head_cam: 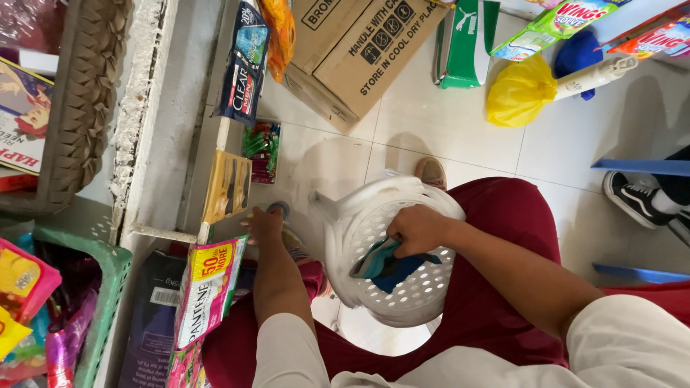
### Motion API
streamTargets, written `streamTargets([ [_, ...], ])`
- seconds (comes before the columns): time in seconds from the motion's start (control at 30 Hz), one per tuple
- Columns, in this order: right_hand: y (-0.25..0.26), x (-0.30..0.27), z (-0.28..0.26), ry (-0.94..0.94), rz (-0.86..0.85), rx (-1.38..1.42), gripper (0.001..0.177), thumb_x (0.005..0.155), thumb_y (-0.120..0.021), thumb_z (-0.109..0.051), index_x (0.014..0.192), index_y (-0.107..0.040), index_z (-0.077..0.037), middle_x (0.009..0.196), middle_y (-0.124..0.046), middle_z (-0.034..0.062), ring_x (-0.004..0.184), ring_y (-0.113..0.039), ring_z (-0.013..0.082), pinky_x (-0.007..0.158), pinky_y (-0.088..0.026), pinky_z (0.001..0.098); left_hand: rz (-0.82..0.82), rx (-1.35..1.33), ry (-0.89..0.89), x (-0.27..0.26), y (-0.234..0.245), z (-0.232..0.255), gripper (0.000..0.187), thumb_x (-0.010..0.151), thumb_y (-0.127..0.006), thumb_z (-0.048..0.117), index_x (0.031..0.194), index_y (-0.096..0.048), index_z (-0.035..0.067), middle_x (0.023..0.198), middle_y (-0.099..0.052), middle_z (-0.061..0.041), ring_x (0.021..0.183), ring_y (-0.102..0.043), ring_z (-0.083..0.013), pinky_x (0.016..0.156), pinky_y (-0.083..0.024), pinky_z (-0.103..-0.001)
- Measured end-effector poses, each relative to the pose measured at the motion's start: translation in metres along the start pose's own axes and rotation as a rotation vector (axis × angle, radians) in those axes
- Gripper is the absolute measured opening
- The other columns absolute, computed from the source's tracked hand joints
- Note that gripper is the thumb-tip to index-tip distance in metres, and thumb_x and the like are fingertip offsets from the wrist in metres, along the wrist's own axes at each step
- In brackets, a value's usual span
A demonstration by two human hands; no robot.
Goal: Wiping down product containers with a cloth and organizing them on shelves in a store.
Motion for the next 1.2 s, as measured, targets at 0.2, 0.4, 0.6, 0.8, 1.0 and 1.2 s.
streamTargets([
  [0.2,-0.001,-0.002,0.000,0.006,0.003,-0.020,0.040,0.062,-0.072,-0.056,0.060,-0.057,-0.019,0.059,-0.062,0.0078,0.070,-0.069,0.0377,0.065,-0.053,0.0482,0.195,0.124,-0.132,-0.016,-0.008,-0.009,0.042,0.098,-0.054,0.040,0.131,-0.058,0.014,0.140,-0.036,-0.021,0.122,-0.055,-0.0489,0.092,-0.044,-0.063],
  [0.4,0.006,-0.004,-0.006,0.018,0.031,-0.002,0.037,0.062,-0.072,-0.053,0.059,-0.056,-0.019,0.057,-0.062,0.0053,0.068,-0.069,0.0356,0.065,-0.053,0.0466,0.443,0.141,-0.319,-0.031,-0.003,-0.031,0.017,0.102,-0.059,0.029,0.107,-0.065,0.014,0.123,-0.047,-0.020,0.110,-0.062,-0.0453,0.085,-0.051,-0.057],
  [0.6,0.002,-0.001,-0.003,0.007,0.049,0.003,0.037,0.061,-0.072,-0.051,0.057,-0.054,-0.019,0.054,-0.059,0.0043,0.063,-0.067,0.0343,0.063,-0.052,0.0453,0.565,0.133,-0.367,-0.017,-0.006,-0.032,0.016,0.097,-0.065,0.027,0.094,-0.067,0.011,0.113,-0.051,-0.019,0.096,-0.067,-0.0406,0.079,-0.056,-0.047],
  [0.8,0.001,-0.003,-0.004,0.011,0.055,0.008,0.037,0.061,-0.073,-0.053,0.057,-0.055,-0.021,0.055,-0.060,0.0033,0.065,-0.068,0.0344,0.063,-0.053,0.0451,0.577,0.139,-0.416,-0.020,0.000,-0.020,0.019,0.098,-0.064,0.026,0.087,-0.066,0.010,0.109,-0.051,-0.019,0.093,-0.065,-0.0396,0.070,-0.059,-0.050],
  [1.0,-0.007,-0.001,0.002,0.040,0.083,-0.061,0.039,0.062,-0.071,-0.058,0.060,-0.058,-0.022,0.059,-0.063,0.0037,0.068,-0.070,0.0345,0.066,-0.055,0.0482,0.646,0.301,-0.488,-0.017,0.007,-0.004,0.022,0.099,-0.062,0.030,0.086,-0.065,0.012,0.104,-0.052,-0.015,0.082,-0.069,-0.0331,0.064,-0.058,-0.048],
  [1.2,-0.011,-0.005,-0.001,0.061,0.066,0.023,0.031,0.067,-0.074,-0.049,0.070,-0.068,-0.018,0.069,-0.070,0.0079,0.076,-0.072,0.0375,0.067,-0.057,0.0487,0.751,0.413,-0.674,-0.061,0.030,0.014,0.016,0.090,-0.069,0.030,0.081,-0.063,0.018,0.098,-0.051,-0.010,0.079,-0.064,-0.0276,0.058,-0.055,-0.043],
])
Point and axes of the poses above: each hand's wrist, its own x-axis towards the middle knuckle, its own y-axis out of the back of the hand, z = x × y, the point moved 3 cm from there along x, towards the middle knuckle
